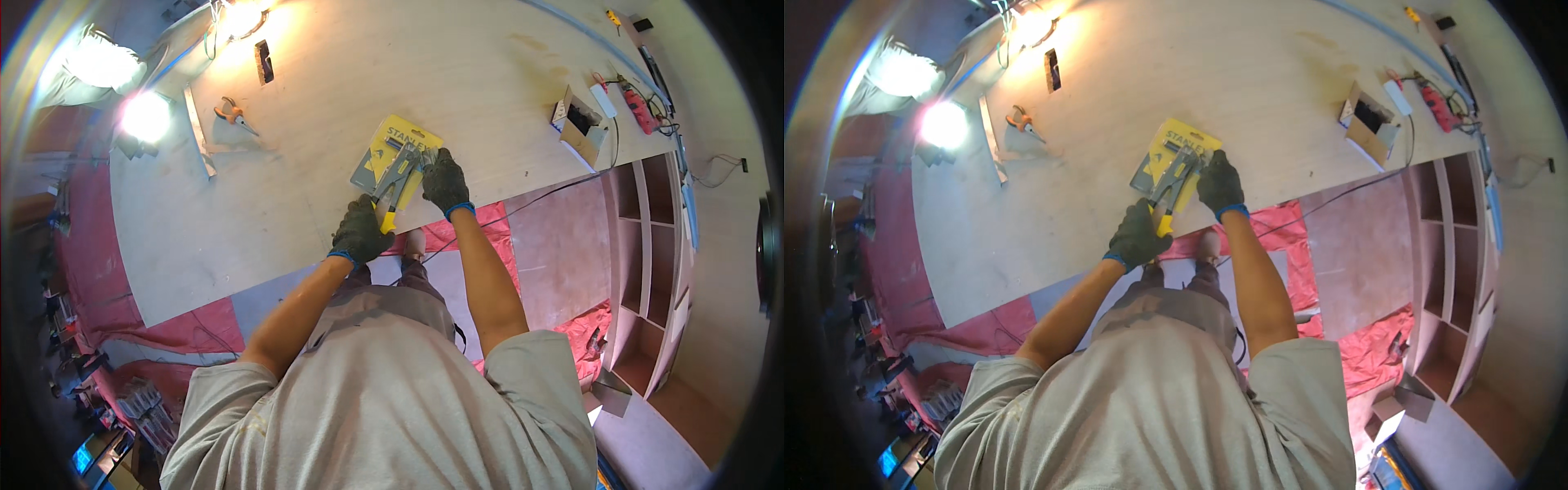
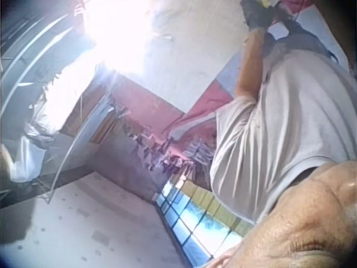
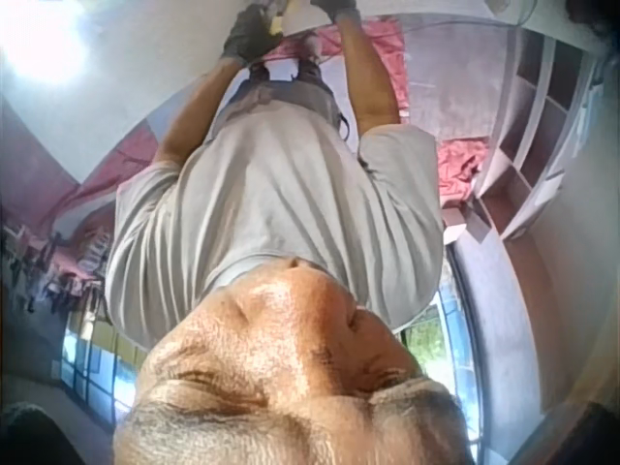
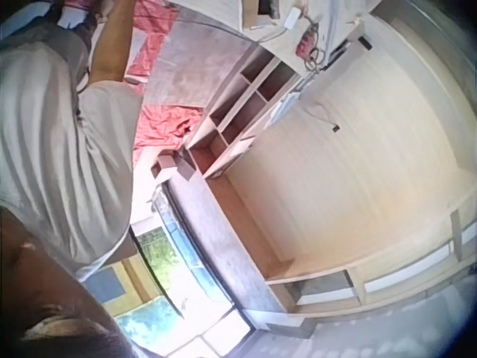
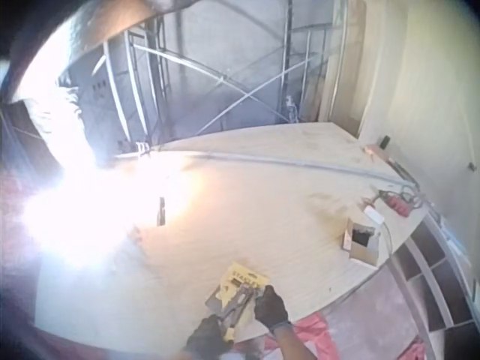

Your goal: The person removes a tool from its packaging, handles several metal components on a table, and uses a pair of pliers to adjust a component inserted into the tool.

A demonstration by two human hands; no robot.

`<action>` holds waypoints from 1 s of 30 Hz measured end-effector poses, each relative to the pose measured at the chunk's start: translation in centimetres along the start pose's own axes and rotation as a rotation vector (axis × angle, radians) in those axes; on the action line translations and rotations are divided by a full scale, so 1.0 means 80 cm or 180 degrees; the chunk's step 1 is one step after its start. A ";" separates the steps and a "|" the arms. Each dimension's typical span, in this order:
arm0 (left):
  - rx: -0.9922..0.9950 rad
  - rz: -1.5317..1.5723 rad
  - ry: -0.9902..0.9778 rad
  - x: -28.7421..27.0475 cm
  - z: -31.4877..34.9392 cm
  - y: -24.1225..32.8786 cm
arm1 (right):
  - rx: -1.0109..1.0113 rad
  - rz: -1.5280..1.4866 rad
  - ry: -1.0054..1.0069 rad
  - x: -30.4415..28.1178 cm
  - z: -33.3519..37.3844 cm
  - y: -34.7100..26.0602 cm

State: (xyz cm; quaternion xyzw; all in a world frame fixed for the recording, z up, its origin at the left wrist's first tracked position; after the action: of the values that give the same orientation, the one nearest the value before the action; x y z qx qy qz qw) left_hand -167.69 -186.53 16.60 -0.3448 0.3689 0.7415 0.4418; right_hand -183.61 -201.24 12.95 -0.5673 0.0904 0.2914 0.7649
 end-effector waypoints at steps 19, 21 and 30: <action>0.0677 -0.0447 0.0267 0.012 0.007 -0.025 | -0.0206 -0.0816 -0.0281 0.035 0.051 0.018; 0.0551 -0.0379 0.0150 0.012 0.007 -0.024 | -0.0656 -0.0474 -0.0214 0.072 0.093 0.029; 0.0645 -0.0271 0.0169 0.008 0.008 -0.035 | -0.0596 -0.0352 -0.0527 0.049 0.116 -0.001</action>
State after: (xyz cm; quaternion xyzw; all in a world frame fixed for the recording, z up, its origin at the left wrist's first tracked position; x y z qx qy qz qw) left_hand -165.50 -184.75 15.68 -0.3332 0.4385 0.6716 0.4956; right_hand -182.16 -191.33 14.30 -0.6143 -0.0321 0.3017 0.7284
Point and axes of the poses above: each hand's wrist, its own z-axis away from the middle knuckle, its own x-axis out of the palm, y = z × x, the point moved 2 cm from there along -z, towards the middle knuckle, and after that the axes turned 15 degrees about -z, right-handed, at the moved point
